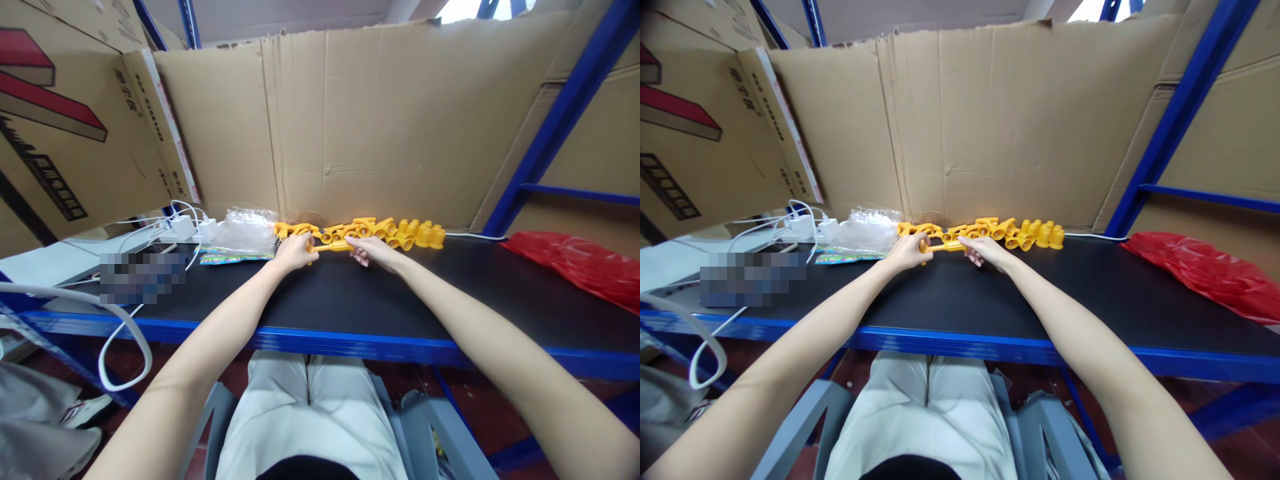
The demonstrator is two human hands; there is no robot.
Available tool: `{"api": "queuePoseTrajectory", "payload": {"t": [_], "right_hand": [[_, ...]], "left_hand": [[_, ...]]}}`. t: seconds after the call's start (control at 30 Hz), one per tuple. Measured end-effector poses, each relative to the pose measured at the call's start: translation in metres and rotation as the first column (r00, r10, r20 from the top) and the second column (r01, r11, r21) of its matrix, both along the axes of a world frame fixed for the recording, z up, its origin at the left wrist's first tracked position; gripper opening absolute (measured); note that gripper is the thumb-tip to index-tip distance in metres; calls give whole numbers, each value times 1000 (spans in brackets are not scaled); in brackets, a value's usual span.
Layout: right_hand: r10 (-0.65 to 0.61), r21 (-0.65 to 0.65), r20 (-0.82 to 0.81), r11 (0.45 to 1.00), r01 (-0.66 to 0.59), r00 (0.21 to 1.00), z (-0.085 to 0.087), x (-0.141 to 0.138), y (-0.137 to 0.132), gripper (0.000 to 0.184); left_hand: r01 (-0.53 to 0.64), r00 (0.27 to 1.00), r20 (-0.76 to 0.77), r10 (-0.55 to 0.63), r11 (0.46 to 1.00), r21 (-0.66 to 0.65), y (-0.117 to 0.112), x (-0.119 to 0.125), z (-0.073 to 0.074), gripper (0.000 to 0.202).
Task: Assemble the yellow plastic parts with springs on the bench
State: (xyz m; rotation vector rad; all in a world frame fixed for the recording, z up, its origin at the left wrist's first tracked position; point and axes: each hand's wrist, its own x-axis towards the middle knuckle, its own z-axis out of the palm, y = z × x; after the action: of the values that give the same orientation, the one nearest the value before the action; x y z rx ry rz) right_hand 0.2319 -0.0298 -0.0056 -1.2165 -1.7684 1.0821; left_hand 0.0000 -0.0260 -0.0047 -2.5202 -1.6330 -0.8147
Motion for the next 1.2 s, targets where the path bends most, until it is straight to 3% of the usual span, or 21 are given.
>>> {"api": "queuePoseTrajectory", "payload": {"t": [0.23, 0.33, 0.5, 0.77, 0.9, 1.03, 1.13, 1.2], "right_hand": [[28, -82, -12, 996, -28, 1000, -2, 2, 4, 44], [53, -125, -43, 990, -58, 998, -1, 4, 3, 35], [88, -90, -58, 992, -93, 994, 2, 4, -1, 20], [80, -75, -65, 994, -85, 995, 0, 5, 1, 23], [44, -106, -151, 993, -60, 987, 0, 1, 1, 18], [-1, -88, -346, 996, -32, 938, 5, 1, 1, 11], [-87, -56, -448, 996, 70, 890, 12, 7, 4, 11], [-178, -52, -489, 983, 175, 854, 17, 15, 6, 14]], "left_hand": [[-19, 1000, -5, 18, 1000, -20, 1, 0, 0, 28], [-29, 1000, -10, 29, 999, -32, 3, 0, 0, 28], [-12, 1000, -14, 12, 1000, -21, 6, -1, -3, 27], [-14, 1000, -8, 14, 1000, -25, 6, -1, -2, 27], [17, 1000, 17, -17, 1000, 8, 8, -2, -4, 29], [71, 995, 69, -74, 996, 51, 7, -1, -4, 47], [94, 989, 111, -101, 993, 69, 5, 0, -2, 56], [94, 989, 110, -100, 994, 60, 6, -1, -2, 50]]}}
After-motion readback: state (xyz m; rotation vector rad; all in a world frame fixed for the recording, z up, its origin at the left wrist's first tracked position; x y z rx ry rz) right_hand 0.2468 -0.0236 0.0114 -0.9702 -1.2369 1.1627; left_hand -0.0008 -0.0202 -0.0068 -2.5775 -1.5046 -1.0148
